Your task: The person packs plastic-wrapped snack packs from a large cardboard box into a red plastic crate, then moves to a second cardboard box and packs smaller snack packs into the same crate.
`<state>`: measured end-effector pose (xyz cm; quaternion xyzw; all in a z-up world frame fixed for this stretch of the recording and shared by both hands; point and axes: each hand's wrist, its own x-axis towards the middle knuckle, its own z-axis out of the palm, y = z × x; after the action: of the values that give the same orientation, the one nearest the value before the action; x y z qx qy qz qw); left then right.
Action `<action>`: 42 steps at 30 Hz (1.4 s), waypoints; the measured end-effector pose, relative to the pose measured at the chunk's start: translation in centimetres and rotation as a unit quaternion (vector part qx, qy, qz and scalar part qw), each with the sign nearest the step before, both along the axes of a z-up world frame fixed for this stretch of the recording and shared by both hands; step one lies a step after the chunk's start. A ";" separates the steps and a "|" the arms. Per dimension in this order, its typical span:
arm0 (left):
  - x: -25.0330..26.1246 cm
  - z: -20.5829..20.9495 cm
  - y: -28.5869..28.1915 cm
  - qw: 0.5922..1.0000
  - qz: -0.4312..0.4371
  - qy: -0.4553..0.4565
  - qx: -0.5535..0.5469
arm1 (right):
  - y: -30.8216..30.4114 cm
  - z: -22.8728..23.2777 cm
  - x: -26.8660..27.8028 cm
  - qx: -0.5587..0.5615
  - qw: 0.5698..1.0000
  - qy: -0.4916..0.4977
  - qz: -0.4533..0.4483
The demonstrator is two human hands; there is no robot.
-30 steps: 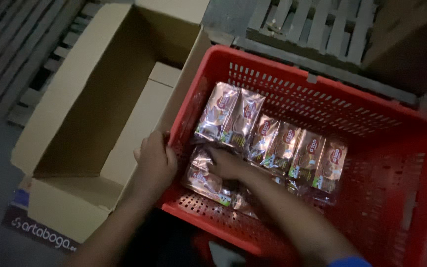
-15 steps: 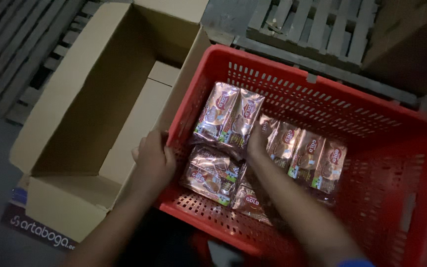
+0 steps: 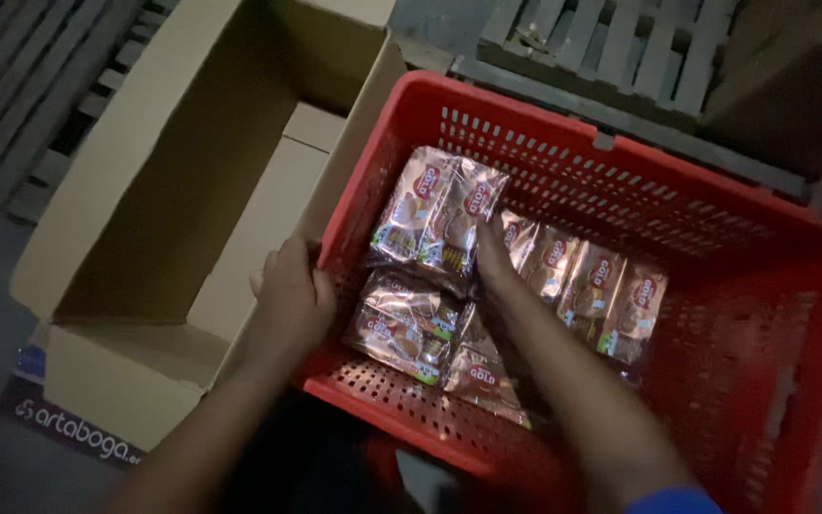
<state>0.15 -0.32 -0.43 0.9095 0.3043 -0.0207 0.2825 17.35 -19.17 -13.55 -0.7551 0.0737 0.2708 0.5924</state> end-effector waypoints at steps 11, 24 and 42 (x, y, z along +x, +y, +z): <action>0.4 -0.7 1.2 0.999 0.021 -0.003 -0.024 | -1.6 11.7 -4.7 -0.043 0.979 -0.161 0.118; -14.9 -3.6 -1.6 0.844 0.078 -0.525 -0.076 | -2.3 4.8 -16.9 -0.123 0.863 -0.335 0.358; -23.6 -14.5 2.6 0.620 0.524 -0.468 -0.348 | -1.4 7.9 -17.7 -0.242 0.827 -0.327 0.388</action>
<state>-23.45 2.28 -14.89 0.3160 0.5259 0.4551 0.6453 -0.35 -20.58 -5.63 -0.8849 -0.3608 0.1888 0.2260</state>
